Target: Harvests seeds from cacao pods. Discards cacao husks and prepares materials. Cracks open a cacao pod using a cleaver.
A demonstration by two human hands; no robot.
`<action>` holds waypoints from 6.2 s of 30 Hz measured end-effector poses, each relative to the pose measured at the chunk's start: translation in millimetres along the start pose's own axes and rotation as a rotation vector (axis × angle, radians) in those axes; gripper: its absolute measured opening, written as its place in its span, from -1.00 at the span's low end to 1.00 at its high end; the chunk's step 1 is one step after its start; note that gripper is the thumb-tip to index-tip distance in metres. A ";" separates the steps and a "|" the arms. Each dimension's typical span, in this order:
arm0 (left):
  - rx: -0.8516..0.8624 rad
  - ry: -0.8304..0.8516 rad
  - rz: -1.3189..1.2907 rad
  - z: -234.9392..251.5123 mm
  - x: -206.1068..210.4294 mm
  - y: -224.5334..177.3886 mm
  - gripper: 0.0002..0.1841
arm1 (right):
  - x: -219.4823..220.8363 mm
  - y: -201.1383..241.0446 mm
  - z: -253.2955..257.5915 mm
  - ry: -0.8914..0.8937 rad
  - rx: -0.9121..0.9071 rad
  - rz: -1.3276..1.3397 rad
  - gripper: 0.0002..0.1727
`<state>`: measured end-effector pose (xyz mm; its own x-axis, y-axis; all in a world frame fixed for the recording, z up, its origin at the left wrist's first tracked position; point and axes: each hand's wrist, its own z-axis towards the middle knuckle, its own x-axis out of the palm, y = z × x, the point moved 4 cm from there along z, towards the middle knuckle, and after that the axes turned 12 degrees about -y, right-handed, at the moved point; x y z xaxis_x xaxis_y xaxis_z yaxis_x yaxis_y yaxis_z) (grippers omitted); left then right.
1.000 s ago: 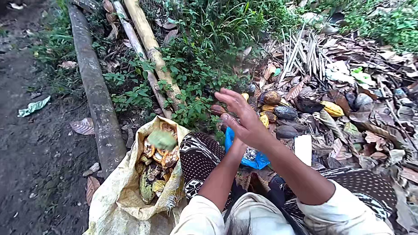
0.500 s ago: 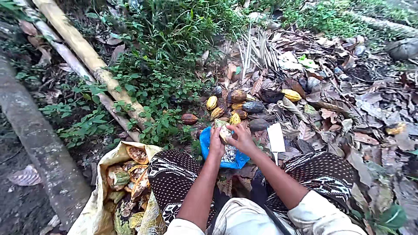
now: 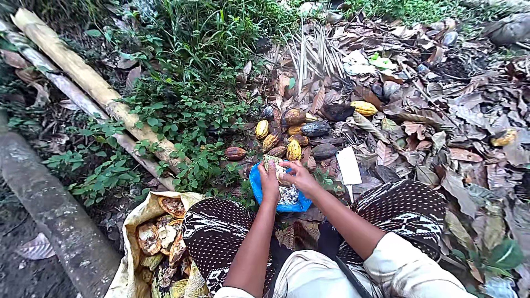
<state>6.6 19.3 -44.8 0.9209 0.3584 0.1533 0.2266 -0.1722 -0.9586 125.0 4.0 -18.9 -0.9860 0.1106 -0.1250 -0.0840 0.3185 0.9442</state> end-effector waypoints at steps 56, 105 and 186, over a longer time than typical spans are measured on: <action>-0.300 -0.139 -0.141 -4.7 -7.1 6.8 -0.57 | 7.3 12.1 -4.3 0.379 -0.454 -0.938 -0.62; -0.091 -0.276 -0.108 4.3 -8.5 13.2 -0.46 | 12.5 -15.8 9.1 0.173 -0.302 -0.396 -0.56; -0.211 -0.239 -0.059 13.0 -15.9 15.6 -0.46 | -2.1 -22.6 28.2 0.022 -0.485 -0.406 -0.75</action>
<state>-8.7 22.8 -65.4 0.8094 0.5745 0.1220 0.3609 -0.3226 -0.8750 133.1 23.1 -48.5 -0.8642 0.0495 -0.5007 -0.5026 -0.1326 0.8543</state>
